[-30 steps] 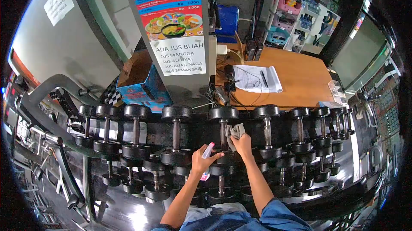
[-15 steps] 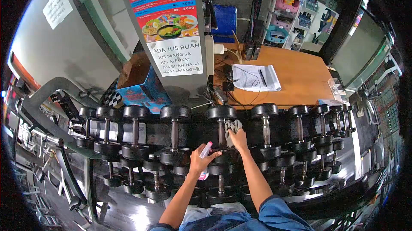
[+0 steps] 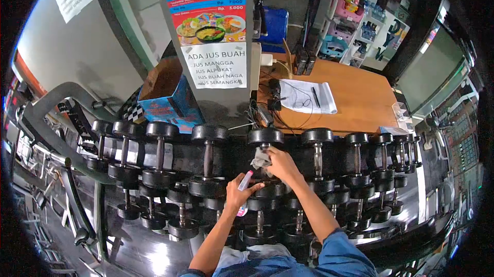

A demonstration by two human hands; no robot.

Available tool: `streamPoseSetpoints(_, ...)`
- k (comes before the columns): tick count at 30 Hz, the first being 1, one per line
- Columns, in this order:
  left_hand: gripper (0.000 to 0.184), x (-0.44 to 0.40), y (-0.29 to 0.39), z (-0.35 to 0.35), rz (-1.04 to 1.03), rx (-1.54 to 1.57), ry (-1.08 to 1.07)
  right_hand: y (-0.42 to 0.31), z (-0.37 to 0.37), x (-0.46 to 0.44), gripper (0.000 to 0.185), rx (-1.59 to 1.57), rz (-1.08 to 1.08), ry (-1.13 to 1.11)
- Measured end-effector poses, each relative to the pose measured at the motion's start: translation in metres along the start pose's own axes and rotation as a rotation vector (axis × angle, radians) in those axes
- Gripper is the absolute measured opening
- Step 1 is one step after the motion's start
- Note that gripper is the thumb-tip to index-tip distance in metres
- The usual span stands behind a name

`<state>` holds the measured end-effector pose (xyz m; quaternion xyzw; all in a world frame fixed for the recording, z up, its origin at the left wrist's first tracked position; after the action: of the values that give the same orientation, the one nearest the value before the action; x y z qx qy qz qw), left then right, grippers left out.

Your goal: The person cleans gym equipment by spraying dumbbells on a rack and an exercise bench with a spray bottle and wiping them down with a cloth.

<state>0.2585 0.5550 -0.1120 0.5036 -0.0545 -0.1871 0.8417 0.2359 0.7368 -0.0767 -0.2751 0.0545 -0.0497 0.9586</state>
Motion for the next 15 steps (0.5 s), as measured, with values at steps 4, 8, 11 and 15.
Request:
streamPoseSetpoints(4, 0.06, 0.002, 0.002, 0.001, 0.016, 0.004, 0.025, -0.019, -0.002, -0.007, 0.032, 0.14, 0.021, 0.042)
streamPoseSetpoints(8, 0.06, 0.004, 0.003, 0.002, 0.046, -0.028, -0.009, -0.023, -0.008, -0.005, 0.024, 0.315, -0.104, -0.209)
streamPoseSetpoints(11, 0.06, 0.003, 0.004, 0.003, 0.027, -0.044, -0.017, -0.025, -0.025, 0.01, 0.021, 0.342, 0.114, -0.368)
streamPoseSetpoints(15, 0.056, 0.007, -0.006, -0.004, -0.024, 0.021, 0.042, -0.029, -0.01, 0.003, 0.027, 0.257, 0.142, -0.235)
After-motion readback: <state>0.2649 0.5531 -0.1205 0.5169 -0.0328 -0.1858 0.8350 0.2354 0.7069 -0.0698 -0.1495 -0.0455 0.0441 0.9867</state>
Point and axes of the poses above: each hand's wrist, its own x-axis away from the middle knuckle, its own z-axis out of the back of the hand, y = z × x, the point moved 5 cm from there along -x, towards the middle knuckle, and after that the axes turned 13 degrees about -z, right-handed, at the moved point
